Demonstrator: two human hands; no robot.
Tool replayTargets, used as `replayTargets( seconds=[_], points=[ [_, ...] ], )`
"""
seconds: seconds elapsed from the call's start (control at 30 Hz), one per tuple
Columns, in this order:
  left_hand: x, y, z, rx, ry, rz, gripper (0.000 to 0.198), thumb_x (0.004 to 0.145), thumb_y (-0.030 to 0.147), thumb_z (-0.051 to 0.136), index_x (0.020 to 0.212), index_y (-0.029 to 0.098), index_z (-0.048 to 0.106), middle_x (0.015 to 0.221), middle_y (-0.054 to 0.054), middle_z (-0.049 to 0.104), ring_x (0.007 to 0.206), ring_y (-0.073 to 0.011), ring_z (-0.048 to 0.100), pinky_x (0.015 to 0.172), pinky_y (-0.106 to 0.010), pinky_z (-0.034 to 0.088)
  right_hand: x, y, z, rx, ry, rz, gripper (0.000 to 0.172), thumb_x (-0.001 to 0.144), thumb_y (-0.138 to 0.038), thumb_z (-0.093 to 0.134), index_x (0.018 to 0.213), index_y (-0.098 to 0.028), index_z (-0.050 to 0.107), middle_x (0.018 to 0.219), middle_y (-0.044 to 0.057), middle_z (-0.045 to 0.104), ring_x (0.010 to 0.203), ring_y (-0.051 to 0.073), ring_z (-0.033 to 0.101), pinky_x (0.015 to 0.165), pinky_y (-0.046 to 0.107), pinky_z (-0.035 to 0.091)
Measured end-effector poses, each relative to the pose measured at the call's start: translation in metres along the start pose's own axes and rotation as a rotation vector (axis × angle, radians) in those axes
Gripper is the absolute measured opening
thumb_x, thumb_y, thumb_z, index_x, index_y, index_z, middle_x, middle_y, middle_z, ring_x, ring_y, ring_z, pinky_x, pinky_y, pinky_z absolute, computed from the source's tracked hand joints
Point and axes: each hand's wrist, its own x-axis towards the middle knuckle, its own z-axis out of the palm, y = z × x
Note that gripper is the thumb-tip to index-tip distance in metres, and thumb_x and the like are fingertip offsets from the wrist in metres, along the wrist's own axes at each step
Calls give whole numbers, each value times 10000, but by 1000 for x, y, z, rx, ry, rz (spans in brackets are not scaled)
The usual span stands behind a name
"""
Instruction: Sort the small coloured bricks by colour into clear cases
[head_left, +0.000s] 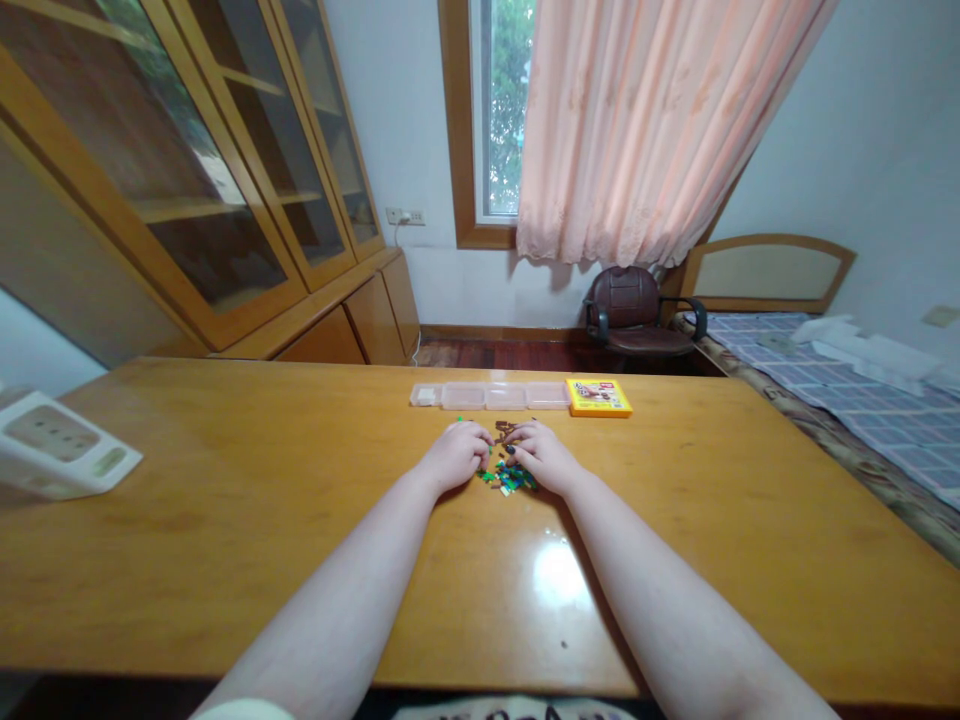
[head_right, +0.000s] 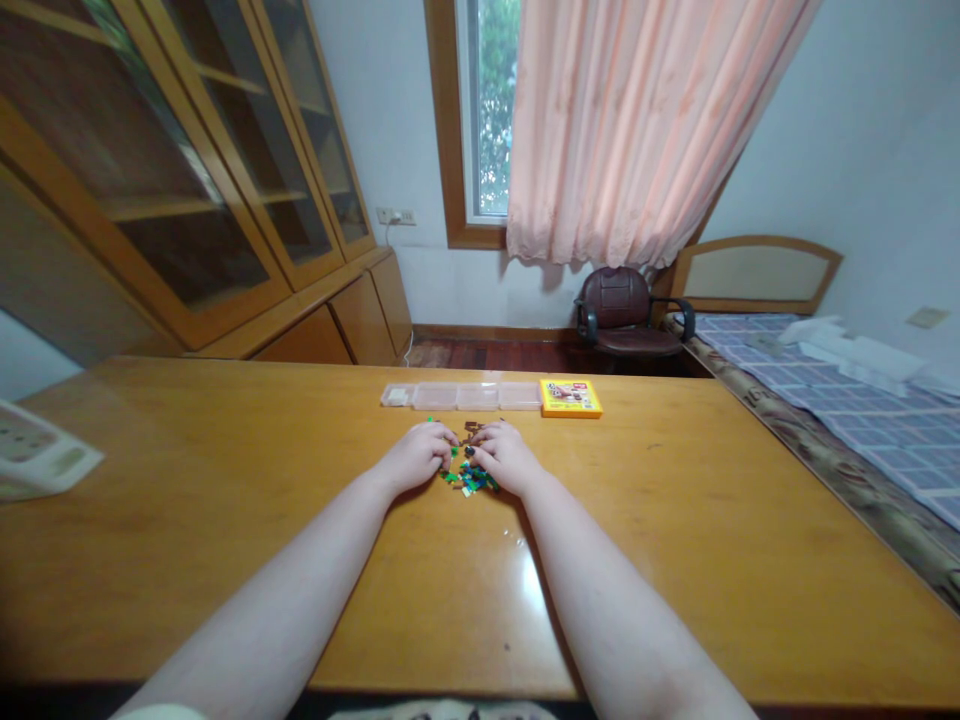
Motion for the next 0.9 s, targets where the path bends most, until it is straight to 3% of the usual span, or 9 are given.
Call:
replayTargets(
  seconds=[0.2, 0.33, 0.5, 0.6, 0.9],
  points=[
    [0, -3, 3, 27, -29, 7, 320, 726, 20, 521, 705, 248, 745, 864, -5, 694, 853, -159, 586, 854, -319, 410, 1, 5, 2, -57, 73, 84, 313, 919, -303, 441, 923, -210, 740, 1081, 76, 674, 1053, 220, 538, 977, 423, 360],
    [0, -5, 4, 43, -26, -4, 320, 746, 39, 524, 794, 263, 748, 897, -6, 689, 881, -166, 580, 862, -318, 409, 0, 3, 1, 23, 50, -9, 317, 909, -277, 452, 810, -230, 750, 1020, 50, 687, 1041, 208, 546, 963, 400, 376],
    [-1, -4, 2, 21, 10, -6, 294, 740, 31, 513, 682, 228, 723, 863, -3, 682, 851, -154, 579, 857, -308, 409, 0, 1, 3, 77, -26, -82, 307, 896, -267, 471, 782, -240, 754, 1049, 42, 682, 1098, 224, 518, 971, 413, 369],
    [-1, -5, 3, 7, -14, 12, 298, 731, 32, 515, 641, 229, 721, 846, 1, 684, 840, -153, 580, 851, -311, 406, 0, 2, 4, 28, -31, -46, 296, 904, -280, 472, 825, -242, 754, 1075, 43, 677, 1103, 228, 510, 975, 419, 361],
    [0, -3, 4, -4, -42, 28, 348, 722, 21, 502, 756, 261, 752, 884, -3, 692, 873, -156, 580, 867, -313, 408, 2, 6, 5, -75, 67, 108, 295, 924, -299, 449, 943, -201, 727, 1044, 78, 678, 1023, 221, 544, 986, 435, 342]
  ],
)
